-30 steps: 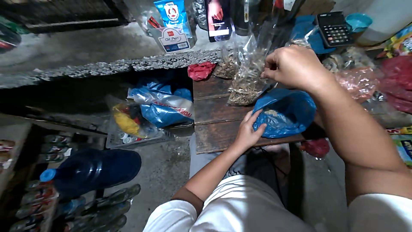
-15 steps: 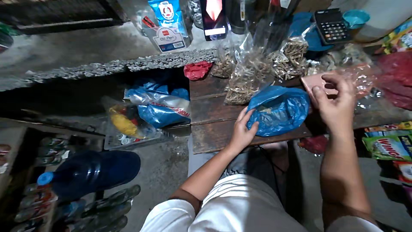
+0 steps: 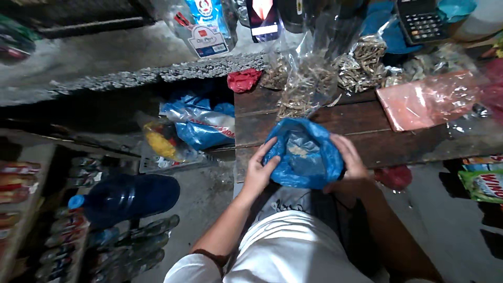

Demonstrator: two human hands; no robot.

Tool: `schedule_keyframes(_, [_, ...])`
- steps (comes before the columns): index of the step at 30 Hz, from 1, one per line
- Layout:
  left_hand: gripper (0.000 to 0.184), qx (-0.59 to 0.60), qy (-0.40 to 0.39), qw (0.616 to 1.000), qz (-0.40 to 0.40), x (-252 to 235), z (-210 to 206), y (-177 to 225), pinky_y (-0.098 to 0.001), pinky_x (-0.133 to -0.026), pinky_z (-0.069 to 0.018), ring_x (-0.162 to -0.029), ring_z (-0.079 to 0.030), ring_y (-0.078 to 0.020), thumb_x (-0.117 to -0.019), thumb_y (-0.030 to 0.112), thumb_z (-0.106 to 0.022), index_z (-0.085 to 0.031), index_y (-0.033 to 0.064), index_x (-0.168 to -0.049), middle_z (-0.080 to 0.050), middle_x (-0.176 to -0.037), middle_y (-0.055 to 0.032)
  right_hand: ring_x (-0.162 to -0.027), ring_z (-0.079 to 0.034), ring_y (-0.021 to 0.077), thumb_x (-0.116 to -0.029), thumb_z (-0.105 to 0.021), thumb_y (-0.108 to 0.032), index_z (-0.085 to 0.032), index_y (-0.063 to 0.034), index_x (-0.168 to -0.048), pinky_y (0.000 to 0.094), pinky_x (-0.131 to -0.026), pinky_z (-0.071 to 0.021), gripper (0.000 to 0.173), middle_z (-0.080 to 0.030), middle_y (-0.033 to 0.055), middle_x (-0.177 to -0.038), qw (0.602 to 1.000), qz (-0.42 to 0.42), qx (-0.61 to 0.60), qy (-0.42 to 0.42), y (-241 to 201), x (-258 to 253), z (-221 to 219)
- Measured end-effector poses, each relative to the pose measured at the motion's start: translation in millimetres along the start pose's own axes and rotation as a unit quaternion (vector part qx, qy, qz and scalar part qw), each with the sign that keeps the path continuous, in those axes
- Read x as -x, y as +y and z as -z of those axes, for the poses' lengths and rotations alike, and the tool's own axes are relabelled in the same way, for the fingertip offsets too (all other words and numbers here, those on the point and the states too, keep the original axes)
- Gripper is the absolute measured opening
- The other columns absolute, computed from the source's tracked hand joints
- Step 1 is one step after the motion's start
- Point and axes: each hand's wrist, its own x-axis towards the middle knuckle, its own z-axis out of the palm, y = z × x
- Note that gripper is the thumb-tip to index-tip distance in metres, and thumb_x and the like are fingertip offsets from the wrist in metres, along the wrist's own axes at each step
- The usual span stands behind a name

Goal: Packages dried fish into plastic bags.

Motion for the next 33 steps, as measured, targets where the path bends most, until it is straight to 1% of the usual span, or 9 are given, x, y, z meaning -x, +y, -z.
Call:
schedule_keyframes(2, [0.046,0.034,0.030,0.999,0.018,4,11,2,-0.0268,-0.091,-0.0570,-0.105,-0.067,-0.0074,-0.0989,0.004,-0.051,-0.049,-0.0045,-0.144,-0.063,-0.132,-0.0105,-0.132,-0.051,0.0468,-0.0568,-0.091,-0.053,-0.051,0.0012,-0.147,0.0651,-0.103,-0.0441,0.113,-0.046,0.0271,-0.152,0.997,0.038,0.037,-0.062,-12,-4,-16])
schedule_keyframes(5, [0.069,0.059,0.046,0.997,-0.026,9,24,-3,-0.0265,-0.092,-0.0566,-0.110,-0.064,-0.0058,-0.0975,0.029,-0.059,-0.033,-0.0011,-0.154,-0.057,-0.138,-0.0065,-0.130,-0.055,0.0466,-0.0710,-0.080,-0.063,-0.053,-0.0019,-0.146,0.0641,-0.105,-0.0437,0.101,-0.051,0.0271,-0.149,0.980,0.133,0.099,-0.108,-9,-16,-44])
schedule_keyframes(9, [0.122,-0.055,-0.037,0.991,-0.114,12,34,-10,-0.0194,-0.083,-0.0578,-0.103,-0.064,0.0025,-0.0845,0.054,-0.074,0.004,-0.0038,-0.157,-0.047,-0.145,-0.0118,-0.119,-0.065,0.0377,-0.0906,-0.072,-0.019,-0.067,-0.0028,-0.132,0.0610,-0.102,-0.0463,0.045,-0.067,0.0195,-0.132,0.977,0.154,0.096,-0.115,-12,-33,-71])
schedule_keyframes(14, [0.082,-0.285,-0.167,0.941,-0.066,6,38,-9,-0.0470,-0.108,-0.0470,-0.129,-0.059,-0.0293,-0.0914,0.030,-0.075,-0.036,-0.0035,-0.155,-0.055,-0.144,-0.0242,-0.102,-0.070,0.0263,-0.0891,-0.058,0.004,-0.076,0.0022,-0.107,0.0406,-0.091,-0.0571,0.025,-0.072,0.0185,-0.110,0.988,0.141,-0.019,-0.055,-6,-47,-86])
schedule_keyframes(17, [0.036,-0.313,-0.138,0.937,-0.066,2,35,-3,-0.0498,-0.104,-0.0486,-0.118,-0.066,-0.0327,-0.0975,0.009,-0.062,-0.064,-0.0035,-0.131,-0.068,-0.125,-0.0226,-0.114,-0.064,0.0344,-0.0864,-0.070,-0.007,-0.071,0.0006,-0.119,0.0485,-0.095,-0.0541,0.034,-0.065,0.0225,-0.124,0.996,0.078,0.032,-0.011,-13,-51,-85])
schedule_keyframes(21, [0.031,-0.268,-0.136,0.952,-0.056,-5,40,-10,-0.0440,-0.093,-0.0552,-0.102,-0.070,-0.0235,-0.0994,0.008,-0.055,-0.065,-0.0029,-0.127,-0.071,-0.113,-0.0191,-0.122,-0.058,0.0453,-0.0946,-0.073,-0.032,-0.050,-0.0105,-0.152,0.0631,-0.099,-0.0465,0.065,-0.057,0.0257,-0.138,0.969,-0.084,0.166,-0.161,-30,-61,-63])
schedule_keyframes(25, [0.041,-0.223,-0.074,0.970,-0.062,-10,38,-20,-0.0358,-0.085,-0.0568,-0.094,-0.068,-0.0158,-0.0992,0.010,-0.054,-0.054,-0.0028,-0.138,-0.068,-0.116,-0.0174,-0.106,-0.067,0.0404,-0.1016,-0.060,-0.019,-0.069,0.0004,-0.126,0.0589,-0.092,-0.0505,0.032,-0.067,0.0252,-0.116,0.962,-0.047,0.131,-0.234,-28,-63,-57])
schedule_keyframes(29, [0.026,-0.246,0.094,0.945,-0.193,-15,30,-38,-0.0323,-0.071,-0.0530,-0.079,-0.061,-0.0175,-0.0882,0.004,-0.062,-0.059,-0.0095,-0.110,-0.063,-0.099,-0.0186,-0.101,-0.066,0.0247,-0.0985,-0.058,-0.006,-0.073,0.0085,-0.106,0.0362,-0.092,-0.0527,0.022,-0.068,0.0219,-0.108,0.978,0.008,-0.012,-0.207,-23,-61,-64])
schedule_keyframes(33, [0.020,-0.217,0.045,0.958,-0.184,-13,30,-30,-0.0310,-0.084,-0.0532,-0.092,-0.064,-0.0157,-0.0967,0.007,-0.054,-0.067,-0.0070,-0.103,-0.067,-0.105,-0.0173,-0.098,-0.062,0.0038,-0.0938,-0.056,0.000,-0.072,0.0087,-0.100,0.0185,-0.087,-0.0511,0.019,-0.066,0.0125,-0.108,0.978,-0.008,-0.160,-0.135,-21,-62,-75])
